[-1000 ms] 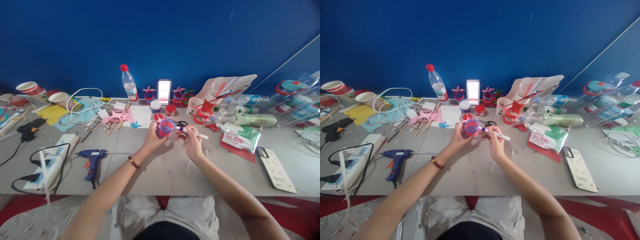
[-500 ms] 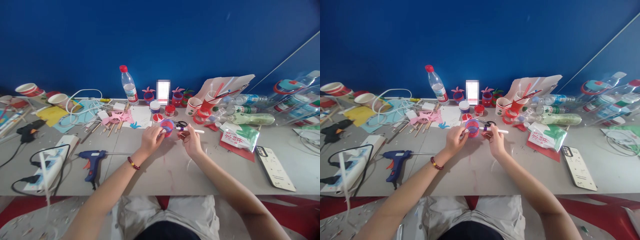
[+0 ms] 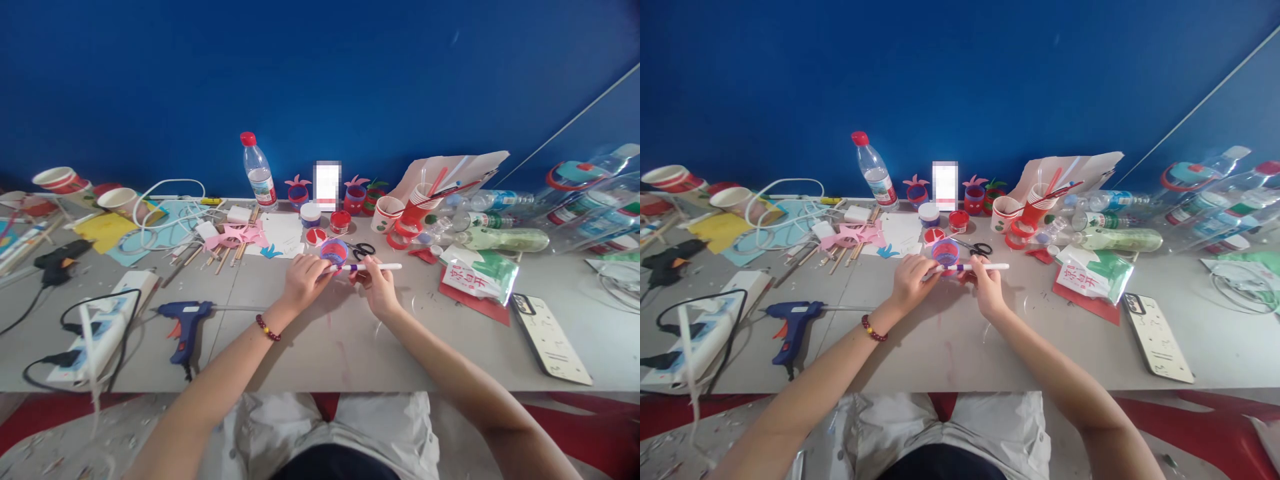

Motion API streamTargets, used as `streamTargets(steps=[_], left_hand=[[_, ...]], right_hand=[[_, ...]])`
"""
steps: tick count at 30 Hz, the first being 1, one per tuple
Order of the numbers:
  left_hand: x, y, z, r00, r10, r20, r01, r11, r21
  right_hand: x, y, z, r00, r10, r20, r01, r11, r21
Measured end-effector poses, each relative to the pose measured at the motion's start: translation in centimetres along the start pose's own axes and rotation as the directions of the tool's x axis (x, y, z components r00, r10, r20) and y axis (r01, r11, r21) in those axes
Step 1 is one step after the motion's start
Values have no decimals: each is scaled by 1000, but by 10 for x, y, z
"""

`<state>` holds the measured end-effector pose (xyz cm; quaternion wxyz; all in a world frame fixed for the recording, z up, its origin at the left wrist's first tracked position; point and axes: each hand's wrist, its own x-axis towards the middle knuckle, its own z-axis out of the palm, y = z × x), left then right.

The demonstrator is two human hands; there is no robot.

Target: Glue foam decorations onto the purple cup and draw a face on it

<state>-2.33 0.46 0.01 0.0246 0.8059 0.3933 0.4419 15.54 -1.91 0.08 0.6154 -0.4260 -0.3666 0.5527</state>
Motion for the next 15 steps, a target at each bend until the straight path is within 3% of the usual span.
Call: streamTargets(steps=[8, 15], left_hand=[[-1, -2, 1, 999, -17, 28, 19, 998, -65], [1, 4, -4, 992, 69, 105, -49, 983, -179]], right_hand=[[1, 4, -3, 1000, -15, 8, 16, 996, -91], [-4, 5, -8, 980, -173, 99, 195, 935, -295]])
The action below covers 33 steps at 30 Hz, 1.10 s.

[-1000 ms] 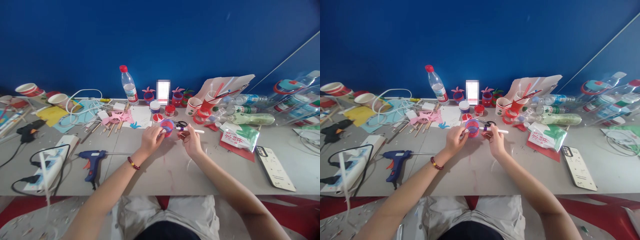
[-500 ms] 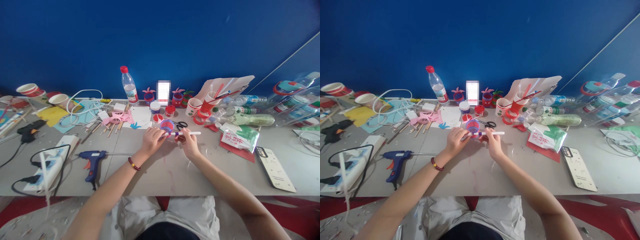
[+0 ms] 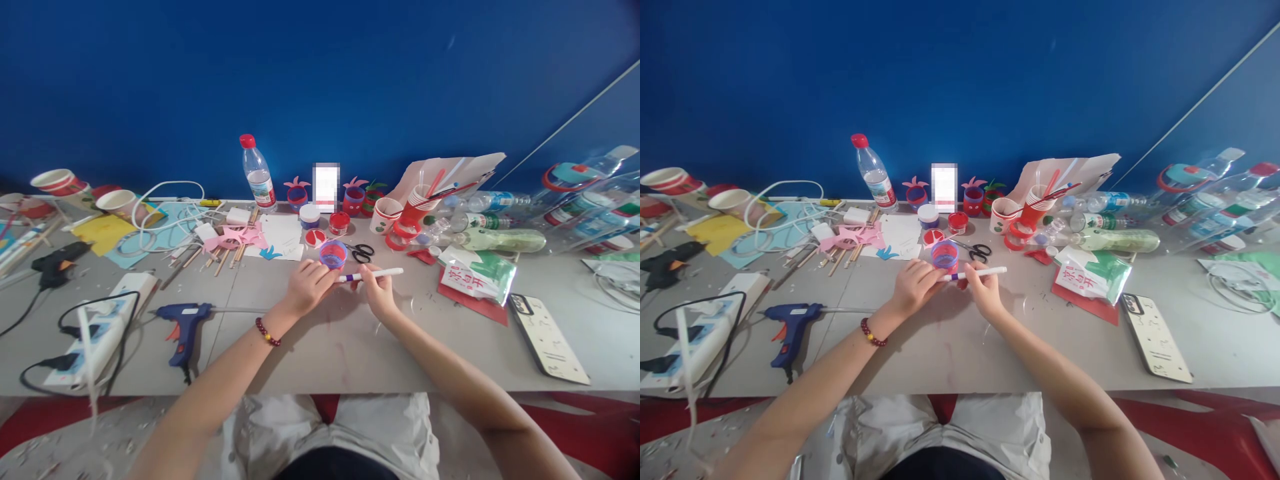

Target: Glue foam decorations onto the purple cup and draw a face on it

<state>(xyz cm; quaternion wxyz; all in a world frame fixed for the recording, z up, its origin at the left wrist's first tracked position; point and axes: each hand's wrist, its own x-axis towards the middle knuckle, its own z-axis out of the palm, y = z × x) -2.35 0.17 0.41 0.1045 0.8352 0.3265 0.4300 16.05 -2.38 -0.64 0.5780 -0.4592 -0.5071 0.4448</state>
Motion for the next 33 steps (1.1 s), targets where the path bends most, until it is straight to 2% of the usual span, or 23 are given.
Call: streamTargets(steps=[3, 6, 10, 13, 16, 20, 26, 33], left_hand=[[2, 4, -3, 997, 50, 56, -51, 998, 34], [2, 8, -2, 993, 59, 101, -62, 998, 22], [-3, 13, 3, 988, 135, 75, -139, 989, 48], [-6, 17, 7, 974, 217, 64, -224, 960, 169], [-8, 20, 11, 965, 261, 27, -261, 942, 213], [-14, 21, 19, 971, 238, -11, -233, 958, 169], [-24, 21, 29, 989, 149, -11, -147, 984, 105], [-22, 23, 28, 983, 183, -27, -179, 978, 109]], right_hand=[[-4, 6, -3, 998, -54, 29, 57, 995, -87], [-6, 9, -4, 995, -81, 63, 87, 991, -100], [-7, 5, 0, 994, -76, 82, 81, 995, -66], [-9, 3, 5, 999, -29, 40, 31, 999, -34], [-12, 4, 8, 999, 28, -44, -29, 999, -36], [-16, 3, 11, 995, 52, -84, -55, 998, -34], [-15, 3, 12, 997, 61, -49, -62, 998, -12], [-18, 5, 13, 1000, 16, -15, -16, 1000, 23]])
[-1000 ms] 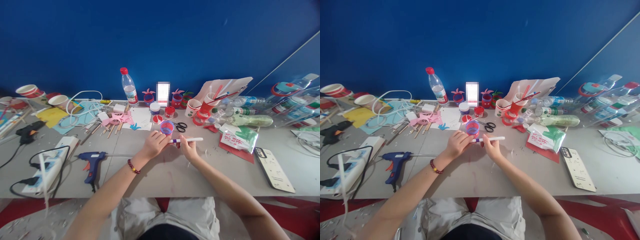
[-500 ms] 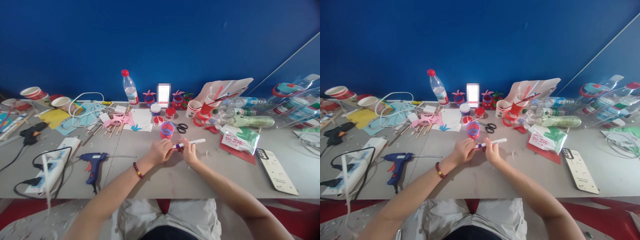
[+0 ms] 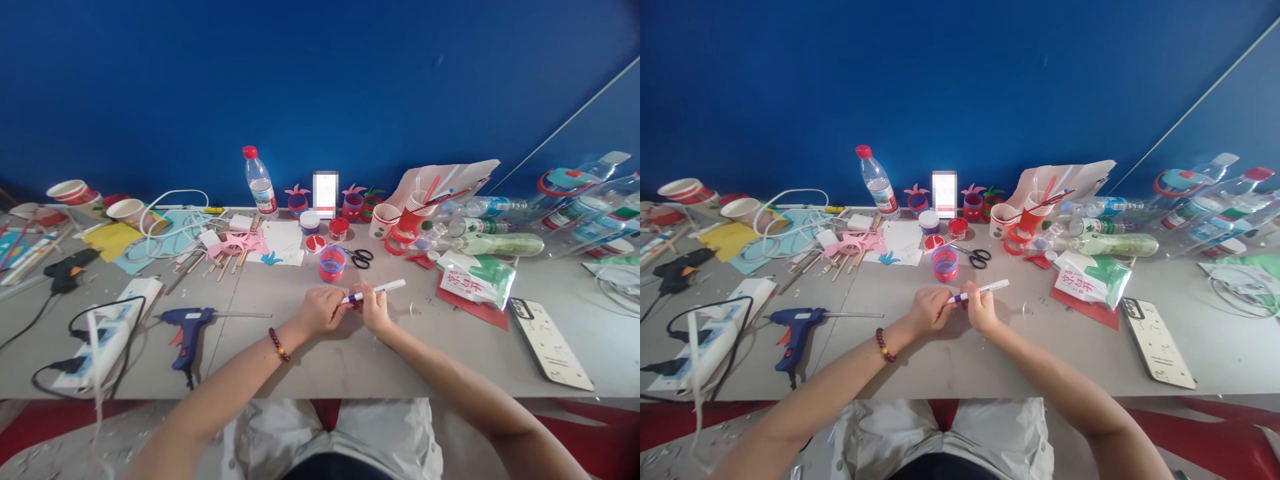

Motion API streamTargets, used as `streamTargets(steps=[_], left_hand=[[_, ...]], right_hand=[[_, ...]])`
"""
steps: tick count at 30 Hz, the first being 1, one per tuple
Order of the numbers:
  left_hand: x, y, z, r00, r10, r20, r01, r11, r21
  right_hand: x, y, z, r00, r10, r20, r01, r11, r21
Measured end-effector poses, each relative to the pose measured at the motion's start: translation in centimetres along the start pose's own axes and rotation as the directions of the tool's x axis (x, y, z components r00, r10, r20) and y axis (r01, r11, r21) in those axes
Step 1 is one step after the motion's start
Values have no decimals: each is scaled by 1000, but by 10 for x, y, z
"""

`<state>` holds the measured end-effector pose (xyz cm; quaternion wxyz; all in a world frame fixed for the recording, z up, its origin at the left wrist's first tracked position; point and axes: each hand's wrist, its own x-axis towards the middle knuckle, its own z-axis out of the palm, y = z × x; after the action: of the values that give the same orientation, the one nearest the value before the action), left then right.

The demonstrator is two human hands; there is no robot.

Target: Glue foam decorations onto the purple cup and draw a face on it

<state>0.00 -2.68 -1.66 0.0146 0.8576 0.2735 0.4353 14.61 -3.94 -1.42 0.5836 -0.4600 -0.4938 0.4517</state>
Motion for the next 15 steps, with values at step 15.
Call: streamTargets(steps=[15], left_hand=[[-4, -21, 4, 998, 15, -68, -15, 1000, 13]], right_hand=[[1, 4, 0, 981, -111, 159, 127, 987, -100]])
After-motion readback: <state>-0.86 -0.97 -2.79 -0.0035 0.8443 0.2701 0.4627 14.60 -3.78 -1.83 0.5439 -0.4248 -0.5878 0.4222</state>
